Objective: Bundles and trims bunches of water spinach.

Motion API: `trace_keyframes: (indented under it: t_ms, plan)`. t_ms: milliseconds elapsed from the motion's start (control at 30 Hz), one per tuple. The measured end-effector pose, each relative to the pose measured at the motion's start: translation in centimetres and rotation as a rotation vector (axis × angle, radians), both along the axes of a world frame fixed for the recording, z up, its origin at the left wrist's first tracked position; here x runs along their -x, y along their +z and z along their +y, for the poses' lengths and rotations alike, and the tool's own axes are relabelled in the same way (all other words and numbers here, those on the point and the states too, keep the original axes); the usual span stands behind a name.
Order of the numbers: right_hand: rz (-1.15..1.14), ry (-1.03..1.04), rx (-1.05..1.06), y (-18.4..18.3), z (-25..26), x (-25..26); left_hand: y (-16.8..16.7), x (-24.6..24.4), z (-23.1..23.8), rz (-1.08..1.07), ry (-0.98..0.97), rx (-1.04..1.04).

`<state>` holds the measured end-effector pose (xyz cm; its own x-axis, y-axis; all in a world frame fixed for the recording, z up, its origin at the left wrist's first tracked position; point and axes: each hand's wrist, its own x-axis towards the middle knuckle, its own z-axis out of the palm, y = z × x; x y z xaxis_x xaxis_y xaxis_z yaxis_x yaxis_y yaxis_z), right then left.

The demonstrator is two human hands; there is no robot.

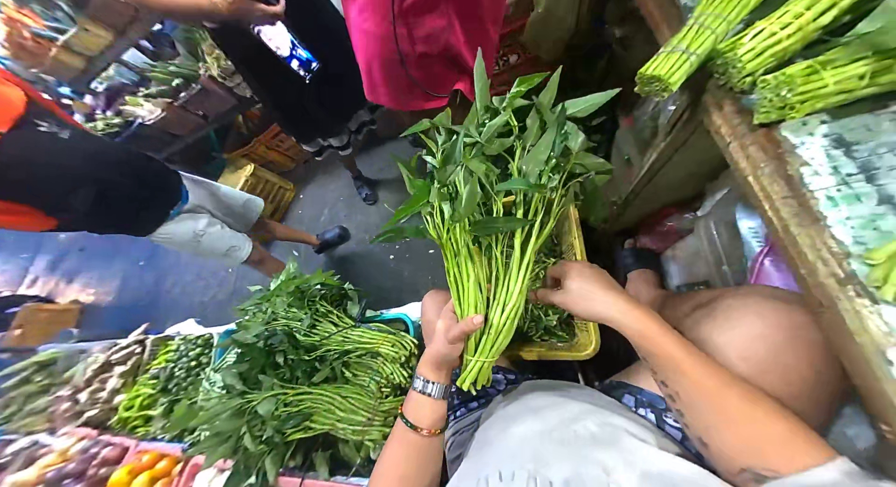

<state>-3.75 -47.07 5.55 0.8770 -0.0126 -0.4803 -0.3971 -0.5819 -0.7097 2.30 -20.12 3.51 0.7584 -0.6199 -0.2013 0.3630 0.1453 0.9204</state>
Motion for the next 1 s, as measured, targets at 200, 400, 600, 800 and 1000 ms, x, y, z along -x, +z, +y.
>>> trace_keyframes:
  t_ms: [200, 400, 600, 800, 1000]
  plan:
    - [-0.007, 0.098, -0.601, -0.2, -0.8, 1.1, 0.1, 0.4, -0.5, -0.088, -0.109, 0.044]
    - [-0.09, -0.293, -1.069, -0.6, 1.1, 1.1, 0.4, 0.5, -1.1, -0.048, -0.094, 0.031]
    - [-0.078, -0.414, -1.075, -1.0, 2.1, 0.7, 0.4, 0.8, -1.5, -0.024, -0.11, 0.01]
    - [0.018, -0.486, -0.742, -3.0, 2.9, -0.7, 1.6, 1.4, -3.7, -0.305, 0.015, -0.533]
    - [-0.066, -0.607, -1.143, -3.3, 5.8, -0.4, 1.1, 3.8, -7.0, -0.772, -0.254, -1.248]
